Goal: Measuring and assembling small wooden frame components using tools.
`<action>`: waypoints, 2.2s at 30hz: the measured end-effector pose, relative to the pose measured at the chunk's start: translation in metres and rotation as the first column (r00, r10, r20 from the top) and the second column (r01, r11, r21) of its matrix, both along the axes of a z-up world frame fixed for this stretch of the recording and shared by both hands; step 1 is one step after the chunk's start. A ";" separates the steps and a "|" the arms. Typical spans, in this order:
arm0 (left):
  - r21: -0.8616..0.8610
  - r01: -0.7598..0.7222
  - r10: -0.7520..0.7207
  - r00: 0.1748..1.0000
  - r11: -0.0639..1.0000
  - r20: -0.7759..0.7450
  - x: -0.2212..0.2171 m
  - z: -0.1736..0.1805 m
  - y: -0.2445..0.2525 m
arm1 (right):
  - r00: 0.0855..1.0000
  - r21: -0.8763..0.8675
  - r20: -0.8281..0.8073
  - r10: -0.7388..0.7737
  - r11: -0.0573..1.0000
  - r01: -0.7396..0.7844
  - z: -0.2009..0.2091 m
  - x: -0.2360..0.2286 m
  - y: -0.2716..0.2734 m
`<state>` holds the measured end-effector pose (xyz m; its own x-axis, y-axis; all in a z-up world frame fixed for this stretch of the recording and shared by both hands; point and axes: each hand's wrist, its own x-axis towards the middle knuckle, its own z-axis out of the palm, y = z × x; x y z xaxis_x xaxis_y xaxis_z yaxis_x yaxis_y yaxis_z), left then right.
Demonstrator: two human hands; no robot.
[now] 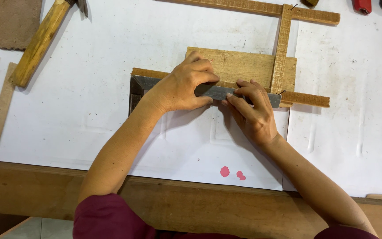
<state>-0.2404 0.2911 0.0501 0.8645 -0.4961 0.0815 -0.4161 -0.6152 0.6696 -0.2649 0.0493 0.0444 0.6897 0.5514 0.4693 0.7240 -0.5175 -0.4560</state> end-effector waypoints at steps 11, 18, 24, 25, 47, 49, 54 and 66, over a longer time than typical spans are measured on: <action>0.013 -0.009 0.010 0.996 1.000 -0.085 0.004 0.001 0.000 | 1.000 0.020 0.016 0.018 1.000 -0.018 -0.002 0.003 0.000; -0.004 -0.001 0.001 1.000 1.000 -0.022 0.001 0.000 0.001 | 0.999 0.019 0.013 0.036 0.999 -0.037 0.001 0.004 0.000; -0.001 -0.018 0.018 0.999 1.000 -0.034 0.000 0.003 0.000 | 0.999 -0.031 0.039 0.027 0.999 -0.025 -0.001 0.002 -0.001; 0.000 -0.019 0.019 0.999 1.000 -0.034 0.000 0.002 0.000 | 0.999 -0.030 0.039 0.028 0.999 -0.027 0.000 0.001 0.000; -0.496 -0.242 0.069 0.938 0.834 -0.341 0.002 0.017 0.002 | 0.992 -0.177 0.115 0.056 0.984 -0.035 0.001 -0.005 0.003; -0.600 -0.308 0.022 0.900 0.738 -0.435 0.002 0.011 0.000 | 0.990 -0.189 0.128 0.053 0.982 -0.028 0.000 -0.005 0.002; -0.736 -0.374 -0.039 0.879 0.565 -0.476 0.000 -0.012 -0.006 | 0.985 -0.226 0.164 0.048 0.974 -0.010 0.006 -0.007 0.003; -0.660 -0.321 0.089 0.929 0.680 -0.360 -0.004 -0.010 -0.010 | 0.978 -0.253 0.210 0.001 0.966 0.053 0.009 -0.014 0.013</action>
